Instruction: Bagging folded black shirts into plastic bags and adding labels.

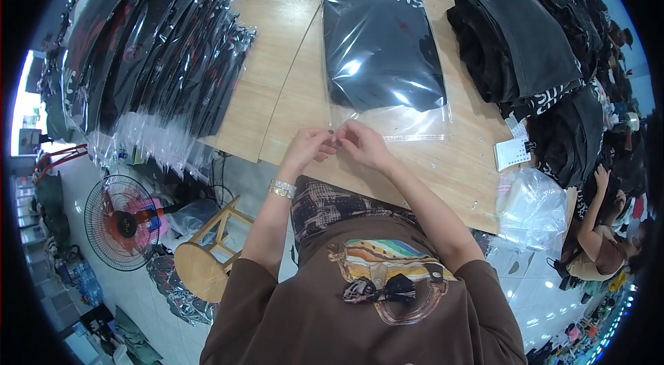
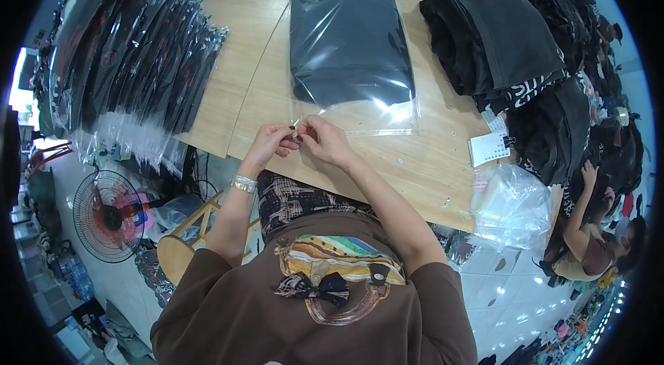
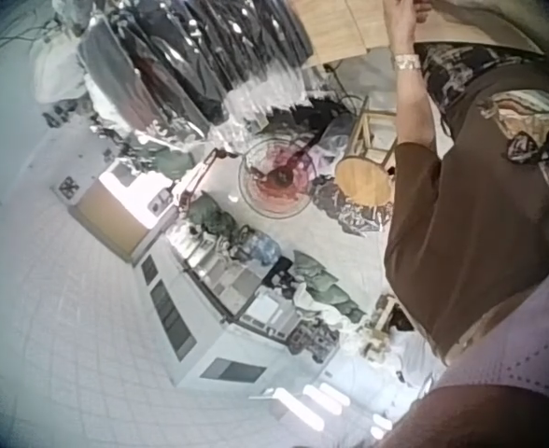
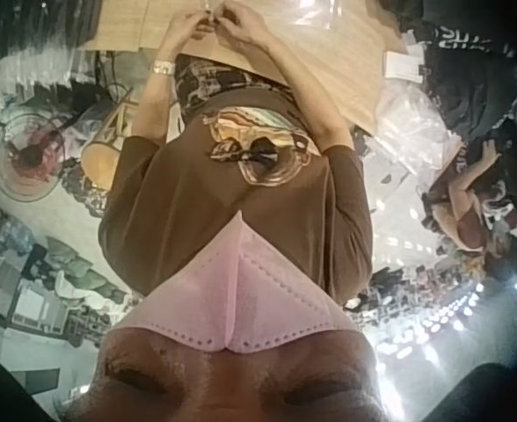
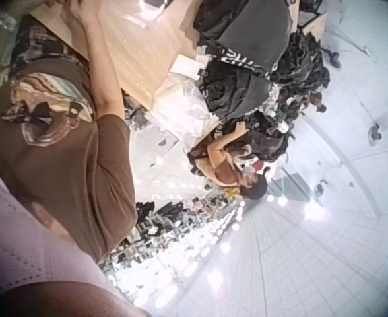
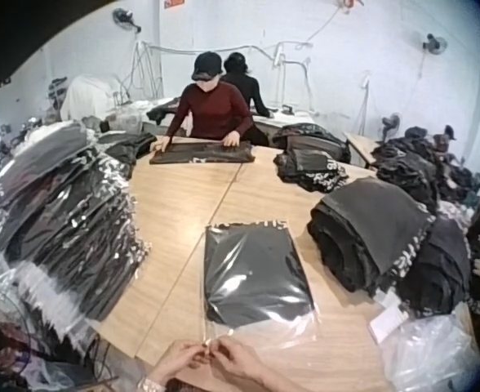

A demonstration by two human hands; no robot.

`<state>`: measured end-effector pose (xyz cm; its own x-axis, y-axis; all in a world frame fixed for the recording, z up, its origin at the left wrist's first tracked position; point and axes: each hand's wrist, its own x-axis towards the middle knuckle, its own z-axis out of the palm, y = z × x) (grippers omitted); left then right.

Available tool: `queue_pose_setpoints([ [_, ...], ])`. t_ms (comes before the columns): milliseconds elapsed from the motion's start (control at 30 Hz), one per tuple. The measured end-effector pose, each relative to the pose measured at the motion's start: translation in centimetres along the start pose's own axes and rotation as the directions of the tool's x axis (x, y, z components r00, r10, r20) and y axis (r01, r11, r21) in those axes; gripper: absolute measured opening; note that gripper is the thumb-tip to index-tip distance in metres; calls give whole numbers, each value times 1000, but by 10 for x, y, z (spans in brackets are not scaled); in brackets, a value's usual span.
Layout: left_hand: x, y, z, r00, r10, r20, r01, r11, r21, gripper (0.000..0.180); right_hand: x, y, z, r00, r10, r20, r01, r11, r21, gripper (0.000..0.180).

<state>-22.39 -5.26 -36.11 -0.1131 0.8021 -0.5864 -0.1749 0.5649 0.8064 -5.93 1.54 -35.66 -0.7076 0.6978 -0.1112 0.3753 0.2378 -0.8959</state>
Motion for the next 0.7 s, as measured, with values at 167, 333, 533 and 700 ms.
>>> queue_pose_setpoints([
  [167, 2, -8, -2, 1000, 6, 2, -6, 1000, 17, 22, 1, 1, 8, 997, -71, -42, 66, 993, -102, 11],
  [333, 1, -11, 2, 998, 25, -49, -21, 997, 76, 25, -3, 6, 13, 977, -210, -47, 192, 949, -250, 9],
  [533, -2, -6, 7, 993, 58, -103, -61, 998, -28, 22, -40, 13, -8, 991, 20, -134, 12, 973, 230, 9],
  [700, -6, -15, -15, 990, 55, -132, -53, 998, 14, 26, -129, 35, -146, 659, 307, -687, 262, 762, 592, 20],
])
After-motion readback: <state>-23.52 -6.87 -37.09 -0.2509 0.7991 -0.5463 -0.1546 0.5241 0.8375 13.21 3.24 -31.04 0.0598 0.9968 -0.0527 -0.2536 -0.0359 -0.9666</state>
